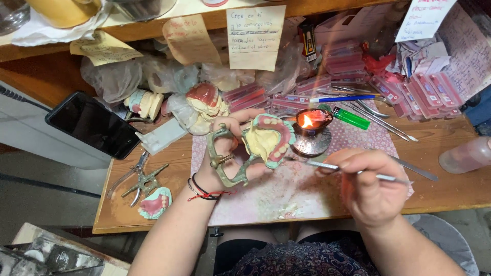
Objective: A dental technician uses a heated carving tool to apply and shape pink wax on a dental model to create a prosthesis.
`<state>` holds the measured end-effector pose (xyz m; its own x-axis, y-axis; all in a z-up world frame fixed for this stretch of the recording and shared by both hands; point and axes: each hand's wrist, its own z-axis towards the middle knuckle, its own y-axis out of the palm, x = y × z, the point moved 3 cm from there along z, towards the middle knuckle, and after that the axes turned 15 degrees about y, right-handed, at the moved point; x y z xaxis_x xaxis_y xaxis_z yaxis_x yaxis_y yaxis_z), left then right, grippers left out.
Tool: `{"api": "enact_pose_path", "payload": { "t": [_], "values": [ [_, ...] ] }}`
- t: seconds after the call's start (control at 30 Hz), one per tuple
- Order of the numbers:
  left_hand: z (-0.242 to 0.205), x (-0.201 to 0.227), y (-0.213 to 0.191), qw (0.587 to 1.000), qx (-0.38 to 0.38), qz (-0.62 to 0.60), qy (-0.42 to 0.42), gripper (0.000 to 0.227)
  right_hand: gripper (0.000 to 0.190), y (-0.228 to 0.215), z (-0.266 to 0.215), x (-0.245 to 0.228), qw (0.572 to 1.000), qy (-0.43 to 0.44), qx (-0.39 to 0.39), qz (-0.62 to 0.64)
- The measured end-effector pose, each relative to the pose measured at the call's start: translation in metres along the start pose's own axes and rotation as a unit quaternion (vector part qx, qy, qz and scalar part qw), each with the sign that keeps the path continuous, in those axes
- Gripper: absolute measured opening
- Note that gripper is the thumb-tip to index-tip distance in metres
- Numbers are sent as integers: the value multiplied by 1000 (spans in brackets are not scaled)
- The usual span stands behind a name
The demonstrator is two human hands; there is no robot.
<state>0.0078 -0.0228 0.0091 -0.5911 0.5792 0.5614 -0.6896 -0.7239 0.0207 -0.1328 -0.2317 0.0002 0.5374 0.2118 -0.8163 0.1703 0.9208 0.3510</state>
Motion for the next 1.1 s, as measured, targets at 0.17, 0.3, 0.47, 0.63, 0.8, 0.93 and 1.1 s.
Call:
{"api": "enact_pose_path", "payload": {
  "t": [0.17,0.3,0.47,0.63,0.8,0.93,1.1],
  "values": [
    [0,-1,-5,999,-17,35,36,62,25,2,-13,13,997,-27,-21,-71],
    [1,3,-4,999,-12,48,18,65,23,6,-12,10,993,-60,-35,-94],
    [-3,1,1,978,52,-187,-73,75,24,2,-13,14,997,-44,-24,-59],
    [-6,-1,-2,992,23,-120,-39,83,24,9,-6,8,1000,-13,-23,8],
    [-7,-19,0,838,218,-392,-312,69,25,7,-1,8,993,78,-31,78],
    [-7,1,0,986,27,-153,-65,79,28,3,-3,9,995,65,-24,69],
    [2,11,-1,998,-17,-32,-44,56,31,4,-9,8,990,16,-49,-134]
  ]
}}
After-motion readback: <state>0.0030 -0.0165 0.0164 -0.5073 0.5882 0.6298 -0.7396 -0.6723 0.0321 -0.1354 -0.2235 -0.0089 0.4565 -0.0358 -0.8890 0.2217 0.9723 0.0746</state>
